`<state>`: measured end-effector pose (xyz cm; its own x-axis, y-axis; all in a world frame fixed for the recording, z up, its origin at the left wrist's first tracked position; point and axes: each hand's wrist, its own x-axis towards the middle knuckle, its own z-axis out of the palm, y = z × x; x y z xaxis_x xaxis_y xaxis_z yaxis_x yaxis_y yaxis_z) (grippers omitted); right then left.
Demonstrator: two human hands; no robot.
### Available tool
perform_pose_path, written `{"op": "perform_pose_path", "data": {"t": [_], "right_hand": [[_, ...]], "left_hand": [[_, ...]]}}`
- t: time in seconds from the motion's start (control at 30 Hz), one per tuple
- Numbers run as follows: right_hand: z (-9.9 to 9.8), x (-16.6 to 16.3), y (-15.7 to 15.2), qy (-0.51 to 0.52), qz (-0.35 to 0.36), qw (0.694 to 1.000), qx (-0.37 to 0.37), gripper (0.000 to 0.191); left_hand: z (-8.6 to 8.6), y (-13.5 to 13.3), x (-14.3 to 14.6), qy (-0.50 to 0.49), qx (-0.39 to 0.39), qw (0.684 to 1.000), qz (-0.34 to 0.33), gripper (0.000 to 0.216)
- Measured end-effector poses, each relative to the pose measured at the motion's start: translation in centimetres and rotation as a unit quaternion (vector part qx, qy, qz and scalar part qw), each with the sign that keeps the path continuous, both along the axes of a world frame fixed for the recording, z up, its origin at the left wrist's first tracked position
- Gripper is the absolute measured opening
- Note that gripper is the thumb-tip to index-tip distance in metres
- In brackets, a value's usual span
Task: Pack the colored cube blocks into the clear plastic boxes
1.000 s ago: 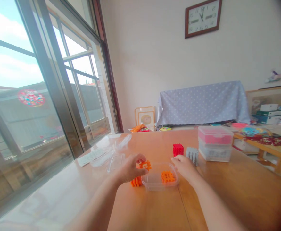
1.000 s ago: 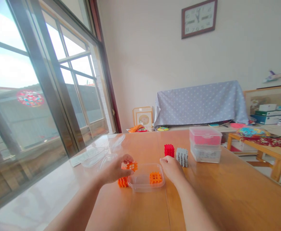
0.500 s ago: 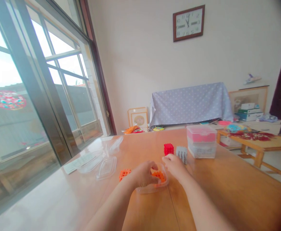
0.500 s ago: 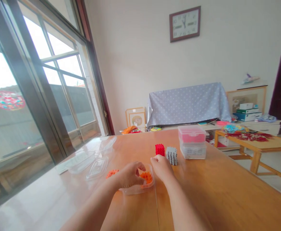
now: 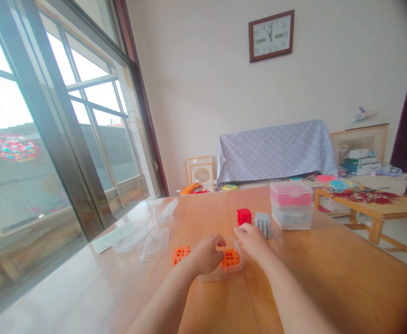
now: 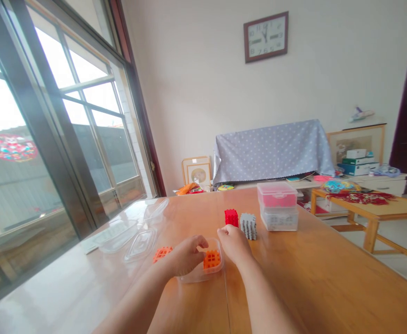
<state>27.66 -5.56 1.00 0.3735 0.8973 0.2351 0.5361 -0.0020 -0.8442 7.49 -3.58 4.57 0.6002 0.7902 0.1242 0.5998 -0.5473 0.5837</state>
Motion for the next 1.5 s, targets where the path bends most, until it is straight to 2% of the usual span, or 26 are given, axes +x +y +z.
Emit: {"op": "perform_pose_path", "data": {"t": [0.23, 0.37, 0.47, 0.57, 0.7, 0.8, 0.93, 1.07, 1.27, 1.37, 1.5], "right_hand": [[0.3, -0.2, -0.3, 0.007, 0.004, 1.0, -0.002, 0.029], [0.2, -0.4, -0.3, 0.004, -0.001, 1.0, -0.006, 0.03], [0.0, -0.5, -0.2, -0.003, 0.001, 1.0, -0.002, 0.031], [-0.1, -0.3, 0.1, -0.01, 0.007, 1.0, 0.0, 0.031], [-0.3, 0.1, 0.4, -0.017, 0.013, 1.0, 0.0, 0.034], [-0.2, 0.2, 0.2, -0.031, 0.021, 0.999, 0.012, 0.037], [0.4, -0.1, -0.4, -0.049, 0.034, 0.998, 0.029, 0.037], [0.5, -0.4, -0.5, -0.044, 0.058, 0.996, 0.043, 0.035], [0.2, -1.6, -0.1, -0.048, 0.072, 0.993, 0.079, 0.036], [1.1, -3.2, -0.7, -0.085, 0.074, 0.989, 0.093, 0.034], [3.1, -6.5, -2.7, -0.146, 0.113, 0.979, 0.084, 0.029]], "left_hand": [[1.5, 0.0, -2.1, -0.142, 0.002, 0.99, 0.022, 0.028], [2.7, 0.8, -4.9, -0.28, 0.01, 0.956, 0.08, 0.033], [3.0, 1.5, -7.2, -0.344, 0.012, 0.929, 0.137, 0.034], [2.3, 2.6, -9.1, -0.383, 0.003, 0.904, 0.191, 0.035], [-0.2, 4.5, -10.7, -0.444, -0.033, 0.861, 0.246, 0.041], [-2.0, 5.5, -11.2, -0.475, -0.062, 0.837, 0.266, 0.045], [-3.6, 5.9, -11.5, -0.493, -0.097, 0.821, 0.272, 0.043], [-3.9, 5.8, -11.3, -0.498, -0.132, 0.816, 0.264, 0.04], [-3.2, 5.6, -10.7, -0.497, -0.163, 0.807, 0.274, 0.036], [-3.1, 5.5, -10.5, -0.488, -0.196, 0.807, 0.268, 0.033], [-3.5, 5.4, -10.2, -0.484, -0.219, 0.804, 0.267, 0.028]]}}
